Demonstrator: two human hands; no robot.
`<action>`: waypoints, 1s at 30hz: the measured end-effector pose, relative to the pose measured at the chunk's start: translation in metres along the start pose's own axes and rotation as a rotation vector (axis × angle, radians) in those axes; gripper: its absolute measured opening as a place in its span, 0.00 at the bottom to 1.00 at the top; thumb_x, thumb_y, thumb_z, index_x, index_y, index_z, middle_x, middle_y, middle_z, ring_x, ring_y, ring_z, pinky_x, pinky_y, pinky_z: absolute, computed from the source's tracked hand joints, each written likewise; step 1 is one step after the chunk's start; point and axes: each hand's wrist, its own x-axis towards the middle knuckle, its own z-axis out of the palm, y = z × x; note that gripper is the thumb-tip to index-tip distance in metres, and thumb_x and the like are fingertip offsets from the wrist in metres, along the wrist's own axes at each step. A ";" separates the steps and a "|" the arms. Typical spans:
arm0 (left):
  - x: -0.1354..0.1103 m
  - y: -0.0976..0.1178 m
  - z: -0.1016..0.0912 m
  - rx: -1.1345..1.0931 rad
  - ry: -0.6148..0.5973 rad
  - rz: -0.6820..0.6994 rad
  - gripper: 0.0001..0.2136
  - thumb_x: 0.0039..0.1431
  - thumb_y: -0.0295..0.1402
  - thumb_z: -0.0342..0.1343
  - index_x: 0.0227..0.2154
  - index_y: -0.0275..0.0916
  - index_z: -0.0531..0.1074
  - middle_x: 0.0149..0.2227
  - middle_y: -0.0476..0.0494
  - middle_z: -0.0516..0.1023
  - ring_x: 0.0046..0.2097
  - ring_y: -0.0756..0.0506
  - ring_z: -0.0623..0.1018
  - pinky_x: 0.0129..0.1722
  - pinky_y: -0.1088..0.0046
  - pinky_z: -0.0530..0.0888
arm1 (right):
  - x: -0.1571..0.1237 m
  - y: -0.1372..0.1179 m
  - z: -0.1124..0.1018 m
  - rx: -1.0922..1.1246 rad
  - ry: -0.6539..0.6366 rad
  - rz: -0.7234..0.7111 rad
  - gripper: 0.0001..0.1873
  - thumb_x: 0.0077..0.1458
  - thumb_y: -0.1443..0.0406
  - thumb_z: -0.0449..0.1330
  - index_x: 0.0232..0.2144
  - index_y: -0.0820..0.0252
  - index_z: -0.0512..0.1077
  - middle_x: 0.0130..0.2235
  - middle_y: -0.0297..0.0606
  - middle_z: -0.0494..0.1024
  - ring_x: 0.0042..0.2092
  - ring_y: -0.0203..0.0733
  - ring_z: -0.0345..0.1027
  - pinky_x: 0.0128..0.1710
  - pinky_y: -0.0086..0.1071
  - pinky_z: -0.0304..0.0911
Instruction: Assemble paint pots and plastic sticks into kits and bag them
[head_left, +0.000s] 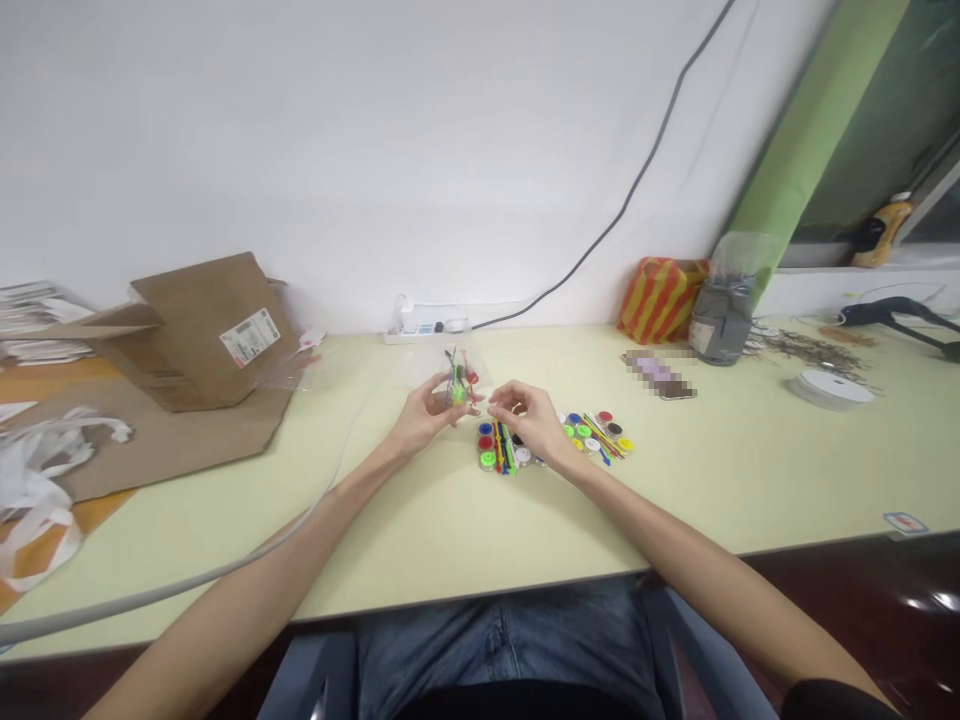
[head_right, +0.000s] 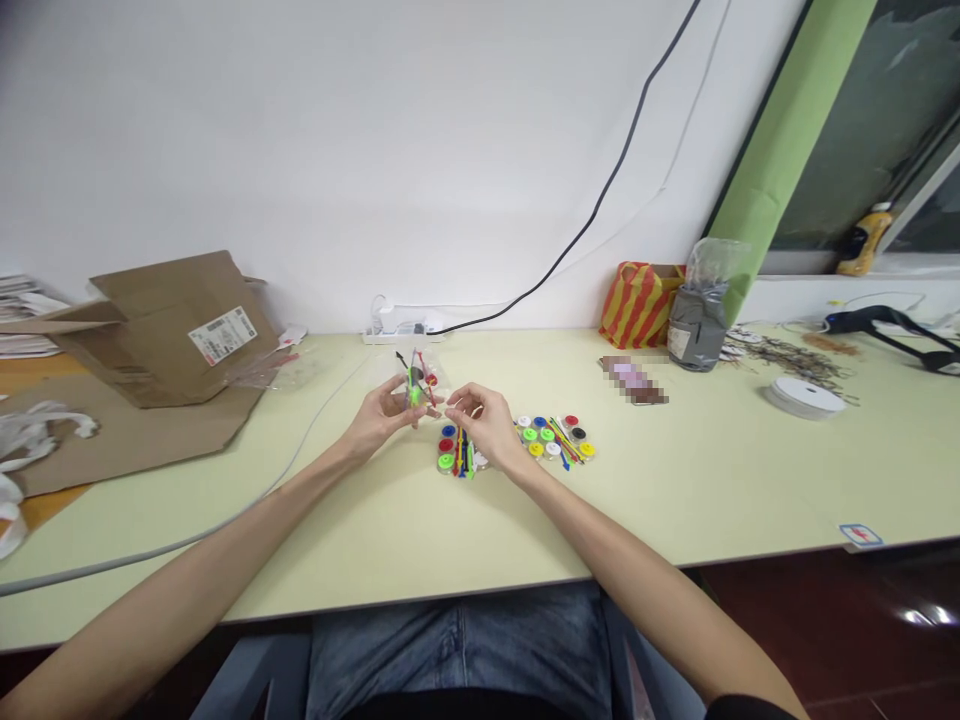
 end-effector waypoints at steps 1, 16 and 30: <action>0.000 0.000 0.000 -0.002 0.001 0.003 0.34 0.51 0.44 0.69 0.58 0.37 0.63 0.48 0.31 0.81 0.44 0.37 0.82 0.32 0.72 0.73 | 0.000 0.001 0.000 0.000 -0.003 -0.005 0.11 0.52 0.58 0.65 0.34 0.60 0.75 0.30 0.36 0.77 0.31 0.39 0.69 0.32 0.32 0.62; -0.003 -0.003 0.017 -0.109 0.046 0.005 0.33 0.54 0.39 0.68 0.60 0.36 0.62 0.43 0.32 0.82 0.32 0.46 0.80 0.26 0.76 0.67 | -0.001 0.004 -0.026 0.109 -0.062 0.154 0.20 0.46 0.50 0.69 0.28 0.62 0.75 0.29 0.36 0.77 0.30 0.36 0.64 0.31 0.31 0.59; -0.002 0.001 0.005 -0.133 0.213 0.010 0.29 0.54 0.38 0.67 0.56 0.35 0.65 0.43 0.34 0.81 0.31 0.48 0.78 0.28 0.74 0.69 | 0.003 -0.015 -0.040 -0.052 0.097 0.028 0.16 0.62 0.55 0.56 0.37 0.61 0.74 0.26 0.32 0.68 0.29 0.36 0.60 0.30 0.31 0.57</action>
